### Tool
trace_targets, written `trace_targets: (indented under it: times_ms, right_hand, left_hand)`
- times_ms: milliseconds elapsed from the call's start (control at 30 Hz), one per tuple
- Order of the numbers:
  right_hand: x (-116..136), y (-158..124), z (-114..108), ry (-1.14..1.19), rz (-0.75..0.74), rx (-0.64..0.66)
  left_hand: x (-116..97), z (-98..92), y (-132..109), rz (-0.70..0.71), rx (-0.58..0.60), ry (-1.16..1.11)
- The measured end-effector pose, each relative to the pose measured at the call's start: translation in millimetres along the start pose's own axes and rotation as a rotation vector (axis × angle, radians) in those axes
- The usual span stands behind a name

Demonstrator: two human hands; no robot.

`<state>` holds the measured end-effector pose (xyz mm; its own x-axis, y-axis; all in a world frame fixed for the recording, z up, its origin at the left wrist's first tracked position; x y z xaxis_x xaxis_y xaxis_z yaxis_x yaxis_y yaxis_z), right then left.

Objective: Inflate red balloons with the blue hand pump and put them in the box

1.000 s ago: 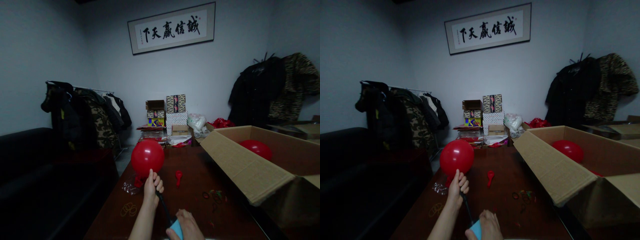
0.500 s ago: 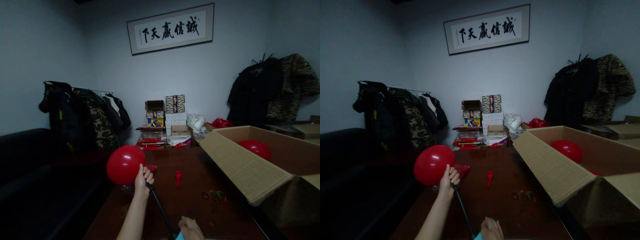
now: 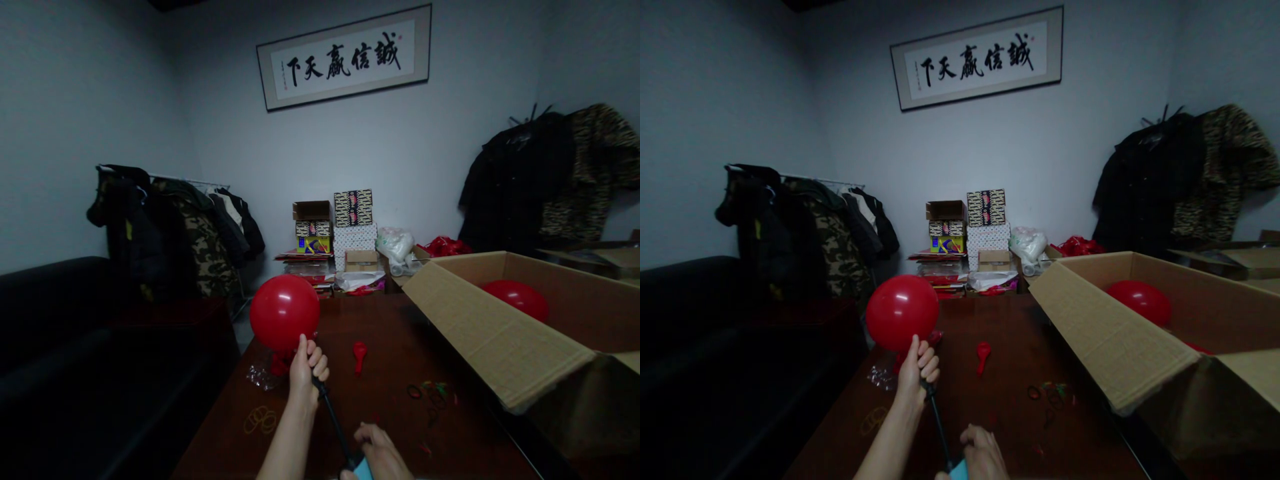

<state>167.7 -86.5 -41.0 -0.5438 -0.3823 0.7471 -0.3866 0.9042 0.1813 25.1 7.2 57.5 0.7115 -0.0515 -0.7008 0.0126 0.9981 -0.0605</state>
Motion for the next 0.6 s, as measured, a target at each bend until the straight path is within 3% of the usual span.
trace_targets:
  times_ms: [200, 333, 600]
  right_hand:
    - [31, 4, -25, 0.017, 0.017, -0.063]
    - [48, 12, -36, 0.024, 0.025, -0.172]
    - [36, 15, -22, -0.003, 0.116, -0.054]
  left_hand:
    - [33, 14.3, -17, -0.051, 0.017, 0.087]
    - [43, 15.4, -22, -0.065, 0.015, 0.136]
    - [45, 6.7, -23, -0.069, 0.015, 0.151]
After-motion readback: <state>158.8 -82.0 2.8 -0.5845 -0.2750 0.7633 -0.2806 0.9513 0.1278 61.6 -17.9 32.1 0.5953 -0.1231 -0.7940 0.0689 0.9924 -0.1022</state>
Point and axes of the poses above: each hand's wrist, its own y-axis towards the middle knuckle, its own z-axis out of the palm, x = y × z, the point moved 4 cm from there along y, towards the middle knuckle, and after that the axes turned 8 degrees about y, right-handed, at the moved point
